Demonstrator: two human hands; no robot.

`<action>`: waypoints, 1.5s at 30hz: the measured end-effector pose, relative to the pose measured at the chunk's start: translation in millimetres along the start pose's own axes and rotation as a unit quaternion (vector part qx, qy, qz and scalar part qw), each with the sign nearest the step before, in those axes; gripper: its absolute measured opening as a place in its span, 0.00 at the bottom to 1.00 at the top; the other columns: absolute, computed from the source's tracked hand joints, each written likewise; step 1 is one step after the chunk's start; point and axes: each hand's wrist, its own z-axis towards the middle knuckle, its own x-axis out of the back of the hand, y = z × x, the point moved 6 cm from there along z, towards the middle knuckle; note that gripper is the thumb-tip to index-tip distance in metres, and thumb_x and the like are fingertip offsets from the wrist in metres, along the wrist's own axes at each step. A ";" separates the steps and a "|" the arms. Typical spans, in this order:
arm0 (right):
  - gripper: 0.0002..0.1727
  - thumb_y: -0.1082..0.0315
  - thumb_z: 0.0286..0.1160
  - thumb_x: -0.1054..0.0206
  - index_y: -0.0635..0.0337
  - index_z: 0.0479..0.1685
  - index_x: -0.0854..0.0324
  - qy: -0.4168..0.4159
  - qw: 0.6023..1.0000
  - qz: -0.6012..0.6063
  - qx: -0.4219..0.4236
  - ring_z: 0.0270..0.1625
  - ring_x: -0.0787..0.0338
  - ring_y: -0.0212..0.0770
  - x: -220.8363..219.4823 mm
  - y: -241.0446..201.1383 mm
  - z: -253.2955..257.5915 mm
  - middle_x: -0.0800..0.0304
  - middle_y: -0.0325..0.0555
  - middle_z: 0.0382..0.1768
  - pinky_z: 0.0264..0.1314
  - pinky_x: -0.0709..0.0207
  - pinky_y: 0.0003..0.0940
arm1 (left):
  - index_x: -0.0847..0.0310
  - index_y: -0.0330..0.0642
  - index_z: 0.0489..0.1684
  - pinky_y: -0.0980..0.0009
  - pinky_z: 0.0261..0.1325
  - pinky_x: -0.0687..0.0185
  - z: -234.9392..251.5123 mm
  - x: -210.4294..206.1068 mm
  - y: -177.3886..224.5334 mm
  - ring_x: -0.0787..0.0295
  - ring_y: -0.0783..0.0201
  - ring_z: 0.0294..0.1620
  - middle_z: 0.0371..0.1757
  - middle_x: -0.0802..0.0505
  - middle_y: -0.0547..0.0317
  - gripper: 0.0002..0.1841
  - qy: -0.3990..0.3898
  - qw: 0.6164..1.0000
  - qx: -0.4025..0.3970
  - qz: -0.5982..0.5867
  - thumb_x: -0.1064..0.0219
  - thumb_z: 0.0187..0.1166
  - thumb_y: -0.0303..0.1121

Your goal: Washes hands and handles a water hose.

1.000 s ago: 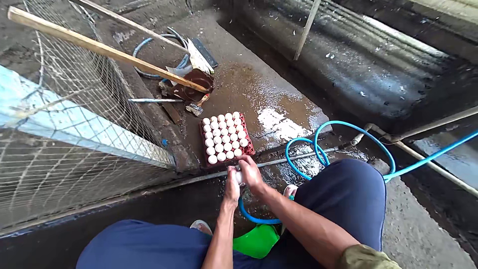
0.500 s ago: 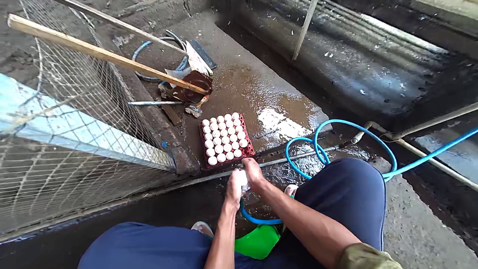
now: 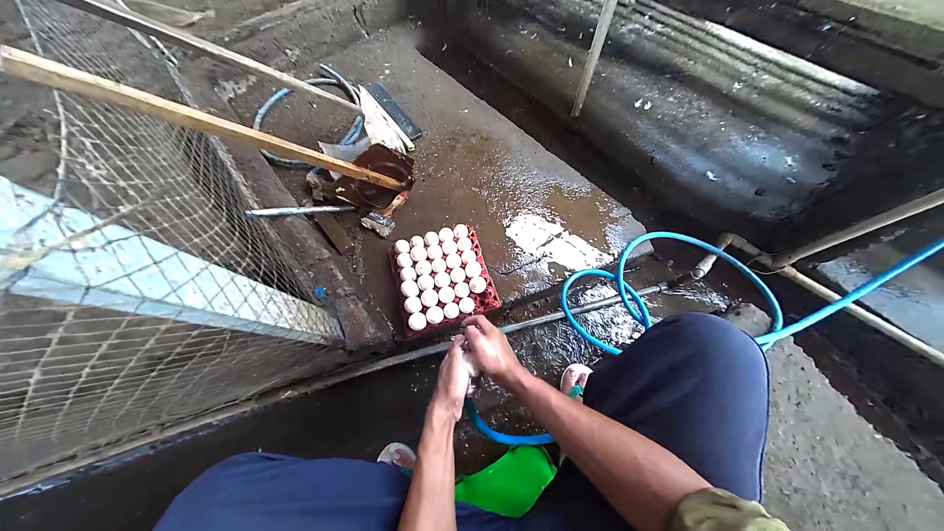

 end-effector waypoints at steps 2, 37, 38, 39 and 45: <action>0.24 0.57 0.93 0.55 0.64 0.65 0.18 -0.015 0.995 0.049 -0.088 0.68 0.17 0.55 6.3 18.6 15.8 0.15 0.62 0.63 0.71 0.29 0.59 | 0.32 0.44 0.51 0.80 0.11 0.42 0.5 -7.7 -3.0 0.39 0.75 0.09 0.18 0.26 0.66 0.18 -0.068 0.997 0.028 -0.028 0.67 0.96 0.42; 0.24 0.56 0.93 0.53 0.56 0.77 0.26 0.026 0.995 0.089 -0.021 0.53 0.09 0.52 12.3 1.5 -2.0 0.10 0.58 0.56 0.58 0.18 0.54 | 0.33 0.35 0.81 0.64 0.68 0.21 20.7 -6.8 4.0 0.17 0.64 0.63 0.70 0.16 0.47 0.29 0.009 0.997 -0.063 0.032 0.66 0.96 0.46; 0.25 0.56 0.92 0.53 0.56 0.78 0.27 0.026 0.997 0.066 -0.021 0.58 0.09 0.55 13.0 2.7 -1.9 0.10 0.59 0.59 0.63 0.20 0.57 | 0.30 0.35 0.77 0.67 0.62 0.20 18.3 -7.2 3.6 0.17 0.66 0.57 0.65 0.15 0.49 0.28 0.026 0.997 -0.055 0.051 0.66 0.97 0.45; 0.25 0.56 0.92 0.53 0.57 0.80 0.28 0.018 0.997 0.070 -0.041 0.62 0.11 0.57 13.1 8.6 0.5 0.12 0.62 0.61 0.66 0.22 0.59 | 0.22 0.37 0.64 0.74 0.35 0.23 17.9 -6.7 0.3 0.21 0.72 0.34 0.43 0.13 0.57 0.26 0.058 0.995 -0.046 0.063 0.64 0.96 0.45; 0.25 0.62 0.89 0.47 0.58 0.82 0.33 -0.041 0.981 0.087 -0.166 0.58 0.11 0.58 15.0 66.1 15.1 0.15 0.65 0.62 0.59 0.19 0.59 | 0.26 0.43 0.28 0.78 0.12 0.36 31.0 -15.6 -7.4 0.33 0.72 0.09 0.14 0.22 0.62 0.32 -0.036 0.996 0.050 -0.072 0.72 0.95 0.49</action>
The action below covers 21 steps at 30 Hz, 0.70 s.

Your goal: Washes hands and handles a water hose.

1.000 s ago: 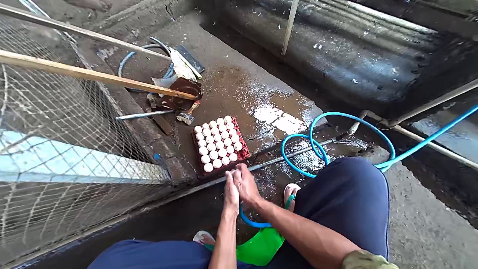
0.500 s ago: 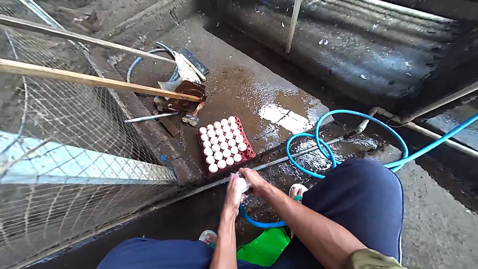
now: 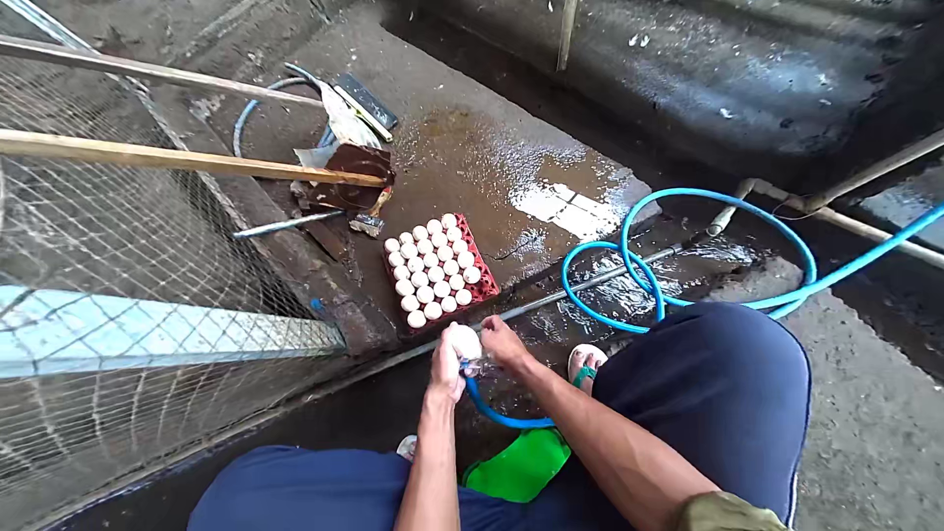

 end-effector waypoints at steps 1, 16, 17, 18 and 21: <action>0.25 0.61 0.89 0.45 0.58 0.82 0.33 -0.042 0.999 -0.023 -0.009 0.51 0.11 0.55 -2.4 10.6 2.2 0.15 0.64 0.60 0.53 0.18 0.56 | 0.26 0.42 0.31 0.78 0.12 0.36 5.0 1.5 0.0 0.32 0.72 0.10 0.16 0.20 0.62 0.33 -0.024 1.000 0.012 -0.014 0.75 0.95 0.50; 0.31 0.40 0.92 0.54 0.50 0.79 0.26 -0.156 0.986 -0.058 -0.032 0.44 0.13 0.52 -10.7 37.5 12.7 0.15 0.59 0.56 0.50 0.20 0.51 | 0.33 0.34 0.79 0.52 0.60 0.14 160.9 12.8 10.2 0.11 0.48 0.54 0.61 0.13 0.34 0.32 0.069 0.896 -0.070 0.432 0.27 0.78 0.39; 0.30 0.40 0.92 0.54 0.50 0.78 0.25 -0.154 0.986 -0.057 -0.035 0.45 0.12 0.52 -8.1 36.6 12.4 0.14 0.59 0.56 0.51 0.19 0.52 | 0.31 0.34 0.79 0.49 0.68 0.18 170.3 10.7 11.7 0.12 0.45 0.62 0.64 0.13 0.34 0.33 0.074 0.855 -0.072 0.508 0.25 0.76 0.41; 0.31 0.40 0.92 0.54 0.50 0.78 0.25 -0.155 0.986 -0.054 -0.038 0.46 0.12 0.52 -6.1 37.0 12.2 0.14 0.59 0.57 0.51 0.19 0.52 | 0.29 0.33 0.78 0.47 0.75 0.24 176.0 6.3 11.6 0.16 0.43 0.70 0.68 0.14 0.34 0.35 0.070 0.812 -0.076 0.575 0.23 0.74 0.43; 0.30 0.40 0.92 0.54 0.52 0.75 0.24 -0.157 0.986 -0.048 -0.039 0.44 0.13 0.51 -2.3 37.7 13.2 0.14 0.58 0.53 0.49 0.20 0.50 | 0.27 0.31 0.75 0.46 0.79 0.30 190.7 1.5 -2.9 0.22 0.39 0.76 0.71 0.18 0.31 0.39 0.046 0.735 -0.115 0.667 0.19 0.68 0.47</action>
